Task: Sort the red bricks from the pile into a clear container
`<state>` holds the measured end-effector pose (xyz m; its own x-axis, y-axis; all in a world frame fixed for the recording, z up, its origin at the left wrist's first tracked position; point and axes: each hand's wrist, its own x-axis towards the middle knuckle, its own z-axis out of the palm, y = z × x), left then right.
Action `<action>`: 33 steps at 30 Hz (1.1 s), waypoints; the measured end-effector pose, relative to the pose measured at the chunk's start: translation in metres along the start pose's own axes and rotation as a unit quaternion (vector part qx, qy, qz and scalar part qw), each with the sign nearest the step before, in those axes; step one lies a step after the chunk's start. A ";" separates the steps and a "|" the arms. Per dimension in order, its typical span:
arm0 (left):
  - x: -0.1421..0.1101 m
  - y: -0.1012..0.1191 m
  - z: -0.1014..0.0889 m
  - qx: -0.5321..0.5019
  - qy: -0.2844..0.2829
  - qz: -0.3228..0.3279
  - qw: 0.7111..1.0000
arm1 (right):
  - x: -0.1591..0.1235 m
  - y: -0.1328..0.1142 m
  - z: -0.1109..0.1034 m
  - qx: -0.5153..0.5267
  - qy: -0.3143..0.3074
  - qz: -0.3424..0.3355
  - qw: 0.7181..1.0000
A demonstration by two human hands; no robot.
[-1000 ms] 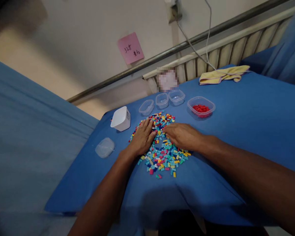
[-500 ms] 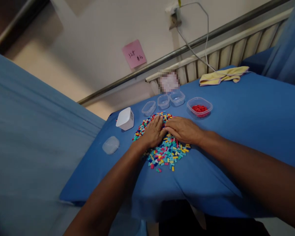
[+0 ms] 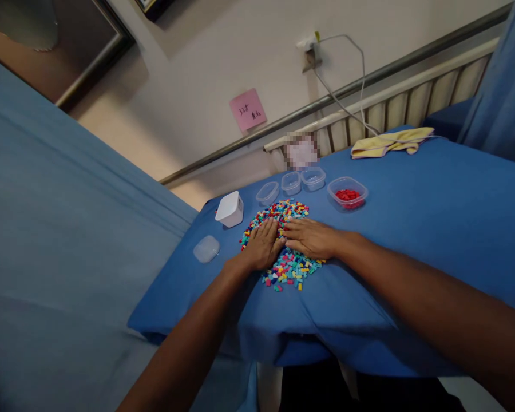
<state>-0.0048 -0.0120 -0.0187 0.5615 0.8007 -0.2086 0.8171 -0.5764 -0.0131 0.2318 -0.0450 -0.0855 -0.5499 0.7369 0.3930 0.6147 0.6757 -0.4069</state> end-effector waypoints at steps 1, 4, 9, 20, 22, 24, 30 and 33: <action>-0.006 -0.004 0.001 0.000 0.007 -0.014 1.000 | 0.000 -0.001 -0.001 -0.007 -0.011 -0.001 1.000; -0.023 -0.008 0.005 -0.008 0.038 -0.036 0.999 | -0.004 -0.002 -0.007 -0.029 -0.011 0.015 0.999; -0.046 0.000 0.009 -0.066 0.002 0.035 0.997 | -0.011 -0.009 -0.022 -0.066 -0.040 0.028 0.997; -0.093 -0.005 0.026 -0.094 0.035 0.018 0.995 | -0.036 -0.049 -0.018 0.005 -0.082 -0.021 0.996; -0.100 -0.005 0.037 -0.096 0.057 0.027 0.993 | -0.039 -0.056 -0.012 0.016 -0.077 -0.020 0.997; -0.105 -0.005 0.046 -0.098 0.110 0.029 0.989 | -0.040 -0.061 -0.005 0.018 -0.072 -0.022 0.997; -0.111 -0.006 0.057 -0.186 0.304 -0.037 0.934 | -0.045 -0.050 0.006 -0.034 0.011 0.090 0.995; -0.113 -0.005 0.056 -0.224 0.287 -0.017 0.931 | -0.048 -0.045 0.007 -0.035 -0.006 0.091 0.995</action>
<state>-0.0799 -0.1086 -0.0501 0.4062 0.8471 0.3426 0.7365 -0.5255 0.4260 0.2269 -0.1104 -0.0918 -0.4316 0.8477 0.3083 0.7430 0.5279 -0.4115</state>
